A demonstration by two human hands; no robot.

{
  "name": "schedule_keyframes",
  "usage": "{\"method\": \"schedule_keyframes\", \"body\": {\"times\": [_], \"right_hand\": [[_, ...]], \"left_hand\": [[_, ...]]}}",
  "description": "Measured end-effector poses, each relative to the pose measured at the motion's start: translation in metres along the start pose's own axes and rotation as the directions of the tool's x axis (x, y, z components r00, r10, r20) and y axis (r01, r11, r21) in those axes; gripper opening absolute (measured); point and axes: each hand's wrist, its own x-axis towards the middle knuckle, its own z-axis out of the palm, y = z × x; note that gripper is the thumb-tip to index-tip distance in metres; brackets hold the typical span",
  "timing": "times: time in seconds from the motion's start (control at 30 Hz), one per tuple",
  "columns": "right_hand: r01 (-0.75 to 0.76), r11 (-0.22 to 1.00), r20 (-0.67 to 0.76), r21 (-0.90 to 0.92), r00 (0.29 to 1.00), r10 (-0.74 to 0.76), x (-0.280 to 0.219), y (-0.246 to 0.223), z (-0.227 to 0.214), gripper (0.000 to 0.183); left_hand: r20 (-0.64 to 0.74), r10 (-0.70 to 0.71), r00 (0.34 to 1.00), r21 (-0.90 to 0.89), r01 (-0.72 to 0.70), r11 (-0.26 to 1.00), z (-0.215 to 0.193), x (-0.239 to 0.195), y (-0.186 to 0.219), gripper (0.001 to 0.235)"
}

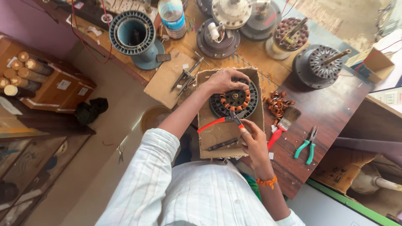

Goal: The person uses pliers to remove copper wire segments from a motor stator. They repeatedly cut and pull out wire pieces from the stator slots, placing the removed pieces on the workbench.

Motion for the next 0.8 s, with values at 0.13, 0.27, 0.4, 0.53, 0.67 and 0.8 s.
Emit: {"method": "schedule_keyframes", "body": {"times": [0.13, 0.27, 0.4, 0.53, 0.67, 0.8], "right_hand": [[-0.037, 0.982, 0.122, 0.186, 0.992, 0.014, 0.001, -0.005, 0.0, 0.044], [-0.18, 0.821, 0.314, 0.542, 0.949, 0.001, 0.0, -0.01, -0.008, 0.051], [-0.171, 0.857, 0.298, 0.486, 0.954, 0.022, -0.013, 0.009, -0.013, 0.053], [-0.088, 0.903, 0.134, 0.42, 0.99, 0.034, -0.008, 0.019, -0.003, 0.056], [-0.213, 0.822, 0.297, 0.528, 0.953, 0.056, -0.007, 0.022, 0.012, 0.046], [-0.488, 0.849, 0.347, 0.202, 0.846, 0.404, -0.01, 0.013, 0.01, 0.059]], "left_hand": [[-0.453, 0.031, 0.891, 0.16, 0.048, 0.986, 0.006, -0.019, 0.01, 0.032], [-0.75, -0.019, 0.661, 0.162, 0.213, 0.964, 0.012, -0.092, 0.025, 0.028], [-0.346, -0.459, 0.818, 0.069, 0.51, 0.857, 0.026, -0.194, 0.046, 0.028], [0.08, -0.552, 0.83, 0.043, 0.551, 0.833, 0.067, -0.216, 0.07, 0.028], [-0.071, -0.382, 0.922, 0.218, 0.388, 0.896, 0.097, -0.218, 0.082, 0.024], [0.077, -0.338, 0.938, 0.377, 0.286, 0.881, 0.093, -0.216, 0.096, 0.013]]}}
